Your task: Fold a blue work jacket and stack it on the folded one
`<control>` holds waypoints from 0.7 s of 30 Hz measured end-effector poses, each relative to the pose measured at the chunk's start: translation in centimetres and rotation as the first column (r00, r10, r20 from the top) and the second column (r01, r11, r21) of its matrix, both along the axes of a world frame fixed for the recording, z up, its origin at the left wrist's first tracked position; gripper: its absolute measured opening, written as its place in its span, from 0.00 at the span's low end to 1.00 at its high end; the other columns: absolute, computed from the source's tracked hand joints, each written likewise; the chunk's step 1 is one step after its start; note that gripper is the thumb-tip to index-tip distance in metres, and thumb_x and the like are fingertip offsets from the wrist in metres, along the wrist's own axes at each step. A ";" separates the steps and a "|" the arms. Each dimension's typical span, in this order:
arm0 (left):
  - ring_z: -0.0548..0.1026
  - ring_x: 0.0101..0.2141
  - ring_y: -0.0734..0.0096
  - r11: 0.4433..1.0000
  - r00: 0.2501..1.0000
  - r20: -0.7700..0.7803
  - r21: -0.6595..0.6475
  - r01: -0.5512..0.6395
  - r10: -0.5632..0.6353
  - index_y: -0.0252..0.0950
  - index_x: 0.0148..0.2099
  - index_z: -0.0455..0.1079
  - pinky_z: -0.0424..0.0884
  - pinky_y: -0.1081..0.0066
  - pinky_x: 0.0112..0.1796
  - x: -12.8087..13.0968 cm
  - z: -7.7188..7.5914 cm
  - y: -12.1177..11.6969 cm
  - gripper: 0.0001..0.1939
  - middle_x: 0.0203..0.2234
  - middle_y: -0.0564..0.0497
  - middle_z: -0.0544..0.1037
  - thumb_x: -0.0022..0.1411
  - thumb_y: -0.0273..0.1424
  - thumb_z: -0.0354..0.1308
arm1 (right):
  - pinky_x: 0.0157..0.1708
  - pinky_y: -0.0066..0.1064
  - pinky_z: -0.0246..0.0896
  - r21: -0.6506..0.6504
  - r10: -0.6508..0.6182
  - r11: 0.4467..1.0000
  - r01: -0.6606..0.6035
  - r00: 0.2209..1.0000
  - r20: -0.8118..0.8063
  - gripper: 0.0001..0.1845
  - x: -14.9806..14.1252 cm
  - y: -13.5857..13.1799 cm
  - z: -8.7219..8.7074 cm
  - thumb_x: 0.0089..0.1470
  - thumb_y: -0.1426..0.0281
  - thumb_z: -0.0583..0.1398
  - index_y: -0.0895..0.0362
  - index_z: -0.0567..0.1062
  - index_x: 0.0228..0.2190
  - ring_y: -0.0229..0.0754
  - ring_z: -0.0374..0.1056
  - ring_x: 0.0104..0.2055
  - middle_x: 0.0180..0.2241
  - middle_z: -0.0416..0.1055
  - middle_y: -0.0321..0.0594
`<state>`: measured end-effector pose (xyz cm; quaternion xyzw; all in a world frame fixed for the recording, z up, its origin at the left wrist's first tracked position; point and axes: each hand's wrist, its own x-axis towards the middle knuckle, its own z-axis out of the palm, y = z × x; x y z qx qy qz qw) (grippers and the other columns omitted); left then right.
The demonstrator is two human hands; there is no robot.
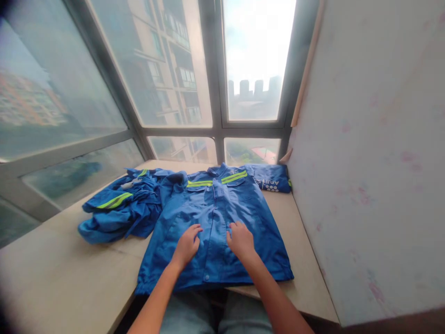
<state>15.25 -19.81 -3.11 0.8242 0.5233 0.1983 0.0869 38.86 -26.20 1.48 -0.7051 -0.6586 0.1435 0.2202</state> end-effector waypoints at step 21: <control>0.63 0.63 0.54 0.985 0.982 -0.079 0.017 0.171 -0.169 0.36 0.62 0.67 0.59 0.49 0.62 0.8 -4.9 2.0 0.23 0.63 0.41 0.68 0.66 0.26 0.49 | 0.35 0.31 0.68 0.126 -0.087 0.968 0.215 0.765 -0.638 0.25 -4.0 6.5 -5.6 0.60 0.69 0.49 0.60 0.70 0.56 0.41 0.70 0.33 0.35 0.74 0.40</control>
